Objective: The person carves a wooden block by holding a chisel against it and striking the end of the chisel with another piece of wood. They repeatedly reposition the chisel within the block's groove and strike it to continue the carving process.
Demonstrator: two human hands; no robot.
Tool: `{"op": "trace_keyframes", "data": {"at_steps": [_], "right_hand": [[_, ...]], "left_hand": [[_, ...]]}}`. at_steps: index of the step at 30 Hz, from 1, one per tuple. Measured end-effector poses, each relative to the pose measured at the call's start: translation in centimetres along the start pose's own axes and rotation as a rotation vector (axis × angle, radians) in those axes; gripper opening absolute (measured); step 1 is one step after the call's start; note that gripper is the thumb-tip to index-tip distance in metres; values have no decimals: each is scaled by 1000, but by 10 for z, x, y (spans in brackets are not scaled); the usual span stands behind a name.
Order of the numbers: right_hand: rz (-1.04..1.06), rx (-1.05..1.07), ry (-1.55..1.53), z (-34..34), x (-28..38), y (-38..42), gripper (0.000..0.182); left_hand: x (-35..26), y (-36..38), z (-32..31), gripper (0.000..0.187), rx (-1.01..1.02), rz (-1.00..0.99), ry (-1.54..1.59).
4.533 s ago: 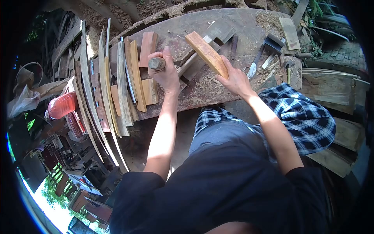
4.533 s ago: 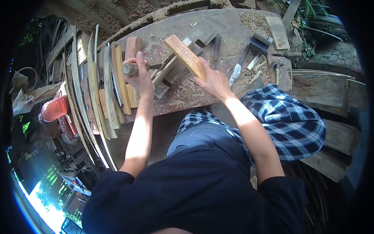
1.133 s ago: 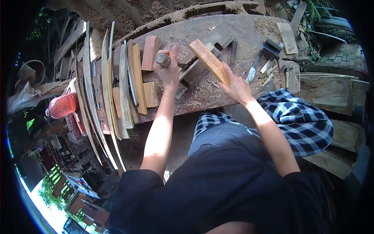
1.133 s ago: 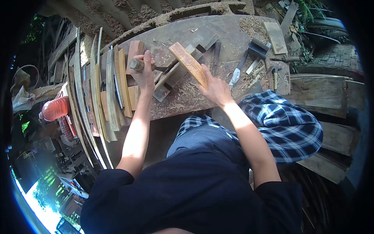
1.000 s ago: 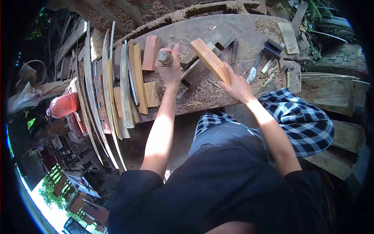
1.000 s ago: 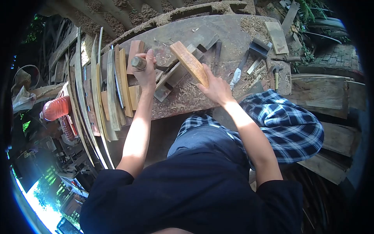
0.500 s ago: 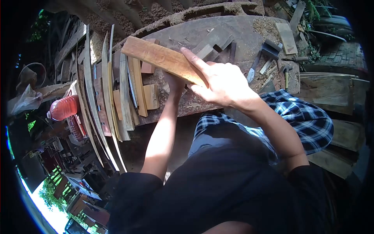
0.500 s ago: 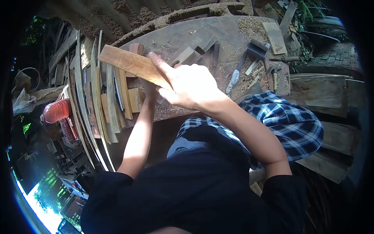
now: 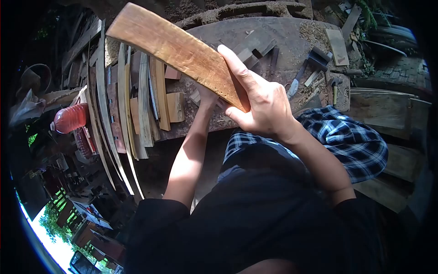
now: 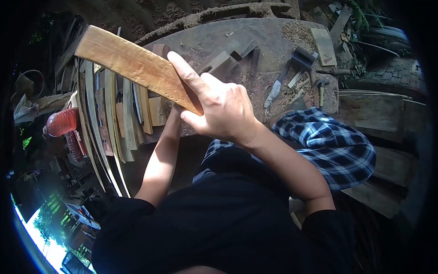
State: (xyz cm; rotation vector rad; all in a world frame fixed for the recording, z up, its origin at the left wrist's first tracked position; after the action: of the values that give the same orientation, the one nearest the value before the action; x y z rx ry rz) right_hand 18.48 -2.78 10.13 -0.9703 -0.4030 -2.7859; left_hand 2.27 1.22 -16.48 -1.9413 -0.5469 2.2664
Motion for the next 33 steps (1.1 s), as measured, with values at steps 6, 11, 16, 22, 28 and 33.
{"op": "trace_keyframes", "data": {"at_steps": [6, 11, 16, 22, 28, 33], "right_hand": [[-249, 54, -159, -21, -45, -9, 91], [-410, 49, -28, -67, -135, -16, 89], [-442, 124, 115, -88, -160, -3, 89], [-445, 87, 129, -94, -161, -5, 87], [-412, 118, 179, -93, -168, 13, 90], [-425, 119, 187, -94, -169, 15, 89]], "left_hand": [[-97, -40, 0, 10, -115, -139, 152], [-80, -35, 26, 20, -188, 50, 179], [-61, -27, 61, 17, -347, 134, 629], [-46, -28, 90, 15, -457, 264, 661], [-95, -53, 39, 20, -220, 46, 365], [-95, -65, 22, 21, -151, 22, 321]]}}
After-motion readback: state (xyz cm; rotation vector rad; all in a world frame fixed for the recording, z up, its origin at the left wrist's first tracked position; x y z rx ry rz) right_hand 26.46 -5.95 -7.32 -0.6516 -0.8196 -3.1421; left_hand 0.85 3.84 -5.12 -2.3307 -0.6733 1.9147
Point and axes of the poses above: each hand's wrist, its own y-axis away from the middle knuckle, its own z-axis out of the back of the hand, x = y × z, the point moved 3 cm from there along -y, towards the middle knuckle, and after that the axes turned 11 degrees about -z, right-handed, at the moved point
